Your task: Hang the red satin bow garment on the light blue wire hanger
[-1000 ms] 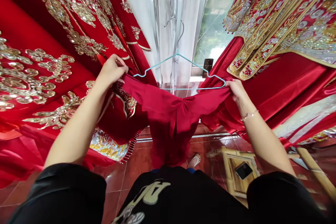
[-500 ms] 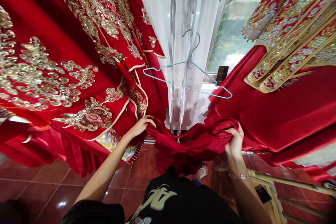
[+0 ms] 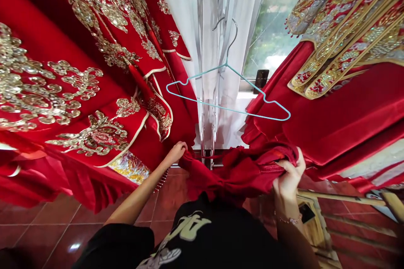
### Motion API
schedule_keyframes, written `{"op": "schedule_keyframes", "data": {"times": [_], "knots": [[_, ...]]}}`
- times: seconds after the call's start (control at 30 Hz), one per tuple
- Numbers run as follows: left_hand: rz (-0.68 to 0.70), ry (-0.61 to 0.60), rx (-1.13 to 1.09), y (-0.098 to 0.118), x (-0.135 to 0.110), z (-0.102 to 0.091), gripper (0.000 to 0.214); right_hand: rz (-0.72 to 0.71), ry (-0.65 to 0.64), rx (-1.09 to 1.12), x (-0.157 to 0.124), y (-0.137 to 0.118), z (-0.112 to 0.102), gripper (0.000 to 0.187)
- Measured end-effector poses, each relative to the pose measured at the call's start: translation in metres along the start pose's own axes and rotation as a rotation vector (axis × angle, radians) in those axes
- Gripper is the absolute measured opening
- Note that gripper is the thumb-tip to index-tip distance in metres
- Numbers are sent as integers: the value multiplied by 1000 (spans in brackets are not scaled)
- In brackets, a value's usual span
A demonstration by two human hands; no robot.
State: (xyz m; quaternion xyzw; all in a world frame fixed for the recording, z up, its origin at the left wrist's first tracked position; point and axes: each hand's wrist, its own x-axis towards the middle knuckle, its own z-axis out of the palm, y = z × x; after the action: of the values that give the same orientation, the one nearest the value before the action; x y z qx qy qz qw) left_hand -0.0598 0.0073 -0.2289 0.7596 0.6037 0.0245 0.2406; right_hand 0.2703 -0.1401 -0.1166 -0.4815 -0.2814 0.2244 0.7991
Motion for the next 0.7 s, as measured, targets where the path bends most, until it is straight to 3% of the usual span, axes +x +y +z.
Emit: {"op": "schedule_keyframes", "data": {"times": [0.13,0.3,0.4,0.5,0.6,0.7], "knots": [[-7,68,-107,7,-8,20,23,53,28,-15,-11,13,-8,20],[-25,-61,-437,17,-9,44,11,70,-17,-76,-21,21,-5,20],[-98,-114,-718,20,-10,48,33,61,-32,-84,-25,23,0,20],[-112,-69,-996,28,-21,44,24,77,-38,-43,-28,26,7,20],[-63,3,-1226,56,-43,43,20,146,-16,17,-33,32,14,24],[122,-20,-1472,104,-66,46,36,224,35,32,-39,37,23,44]]}}
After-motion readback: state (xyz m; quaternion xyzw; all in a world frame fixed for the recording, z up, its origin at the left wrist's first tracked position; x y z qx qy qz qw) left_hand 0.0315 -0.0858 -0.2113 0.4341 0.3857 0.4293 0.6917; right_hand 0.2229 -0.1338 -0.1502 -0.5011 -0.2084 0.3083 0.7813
